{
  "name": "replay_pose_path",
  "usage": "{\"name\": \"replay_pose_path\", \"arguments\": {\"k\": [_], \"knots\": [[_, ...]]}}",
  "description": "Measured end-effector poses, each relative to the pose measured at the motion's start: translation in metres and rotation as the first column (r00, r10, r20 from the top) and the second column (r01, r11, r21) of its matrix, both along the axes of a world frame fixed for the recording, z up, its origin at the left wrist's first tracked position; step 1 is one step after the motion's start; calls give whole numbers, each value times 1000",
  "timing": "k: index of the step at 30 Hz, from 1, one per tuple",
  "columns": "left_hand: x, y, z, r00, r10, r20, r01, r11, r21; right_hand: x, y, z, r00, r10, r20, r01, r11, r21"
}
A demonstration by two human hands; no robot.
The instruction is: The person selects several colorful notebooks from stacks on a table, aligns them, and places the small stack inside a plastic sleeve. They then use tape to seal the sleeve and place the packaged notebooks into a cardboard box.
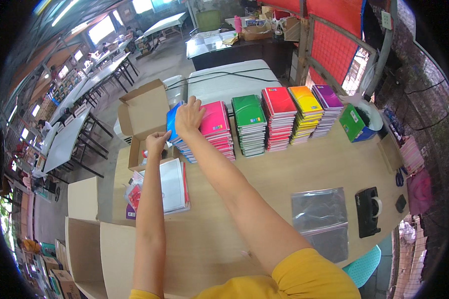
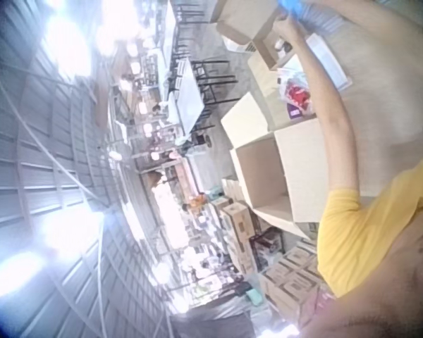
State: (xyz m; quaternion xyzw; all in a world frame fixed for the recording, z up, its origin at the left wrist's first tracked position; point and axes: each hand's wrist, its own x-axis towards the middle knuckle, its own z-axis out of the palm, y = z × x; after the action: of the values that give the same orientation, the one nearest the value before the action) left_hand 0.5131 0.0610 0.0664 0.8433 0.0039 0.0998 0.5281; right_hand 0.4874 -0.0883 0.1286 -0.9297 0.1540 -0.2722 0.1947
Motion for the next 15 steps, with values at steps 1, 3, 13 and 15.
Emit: {"name": "replay_pose_path", "arguments": {"k": [1,3,13,15], "knots": [[-1,4,-2,1000,6,13,-6,1000,-9,-4,2,1,1000,4,-22,-5,1000,-23],[1,7,-3,999,29,29,-31,997,70,-6,3,7,999,13,-53,-8,996,84],[-40,-12,56,893,-449,-26,109,272,-956,-17,-79,49,933,337,-126,-278,897,344],[-57,-7,46,899,-438,-1,95,197,-976,-28,-102,31,969,55,-241,-63,998,-28]]}}
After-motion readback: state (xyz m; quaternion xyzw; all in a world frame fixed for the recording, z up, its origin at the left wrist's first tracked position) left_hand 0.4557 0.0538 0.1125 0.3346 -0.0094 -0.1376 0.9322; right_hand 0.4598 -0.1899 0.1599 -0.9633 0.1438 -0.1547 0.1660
